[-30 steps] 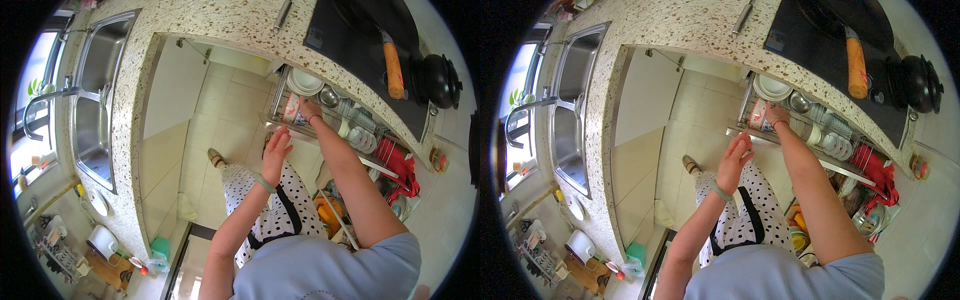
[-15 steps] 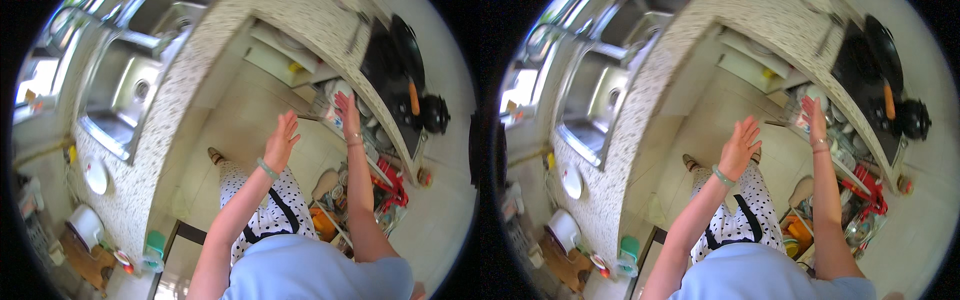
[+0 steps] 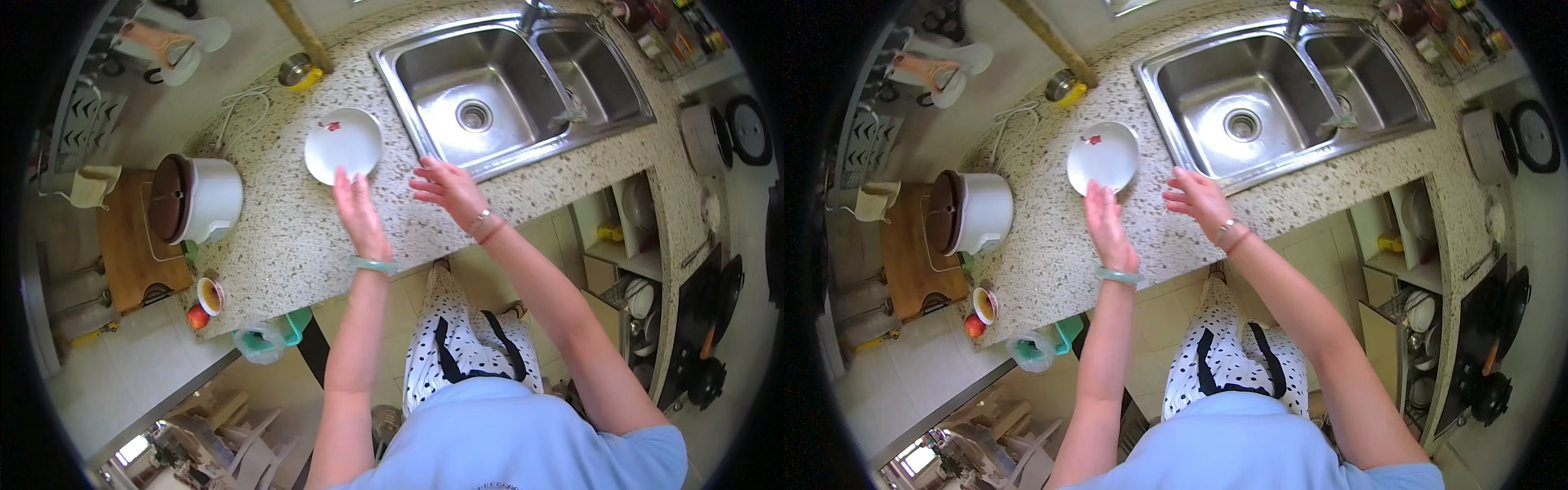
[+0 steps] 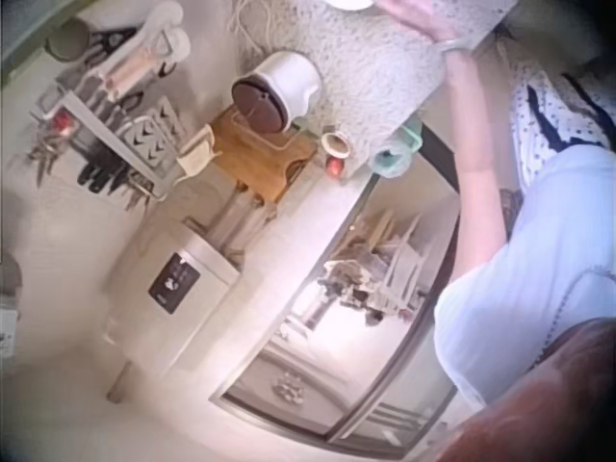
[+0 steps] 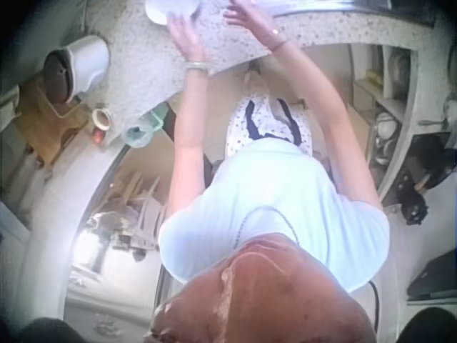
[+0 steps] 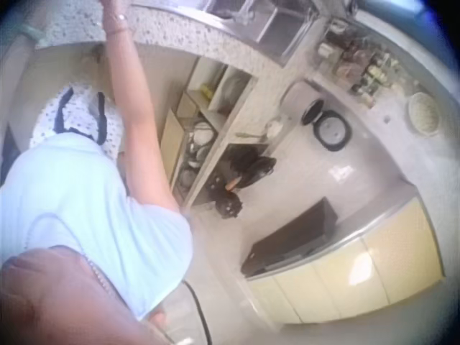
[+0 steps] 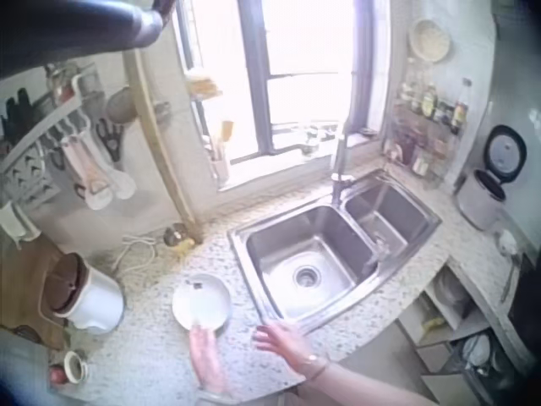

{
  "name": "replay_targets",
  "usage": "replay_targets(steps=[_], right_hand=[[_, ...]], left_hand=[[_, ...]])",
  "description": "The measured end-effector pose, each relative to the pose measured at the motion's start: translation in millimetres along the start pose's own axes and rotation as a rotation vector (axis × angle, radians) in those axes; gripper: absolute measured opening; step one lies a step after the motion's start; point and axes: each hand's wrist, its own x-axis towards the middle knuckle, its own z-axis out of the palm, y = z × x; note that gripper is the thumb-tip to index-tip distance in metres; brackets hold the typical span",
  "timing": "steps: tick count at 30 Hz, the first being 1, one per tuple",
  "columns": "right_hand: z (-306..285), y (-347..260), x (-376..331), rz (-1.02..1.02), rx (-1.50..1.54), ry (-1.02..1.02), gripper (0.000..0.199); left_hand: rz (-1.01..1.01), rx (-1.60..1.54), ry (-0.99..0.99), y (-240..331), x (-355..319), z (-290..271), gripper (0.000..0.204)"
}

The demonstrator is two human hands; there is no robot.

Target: The person cleans a sink drain strainer and rinses it. They then ladle soup from a slow cooker into two bowls and place them on a table. Finally, the person washes several bowls and plates in the sink and places them in a dish rack.

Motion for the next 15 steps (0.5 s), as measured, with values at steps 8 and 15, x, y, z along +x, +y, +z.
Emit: replay_targets(steps=[8,15], right_hand=[[65,14,97,0.137,-0.606,0.150,0.045],[64,11,115,0.112,-0.725,0.136,0.030]], left_hand=[[-0.205,0.000,0.010,-22,110,-83,0.059],[-0.119,0.282,-0.040,-58,144,-96,0.035]])
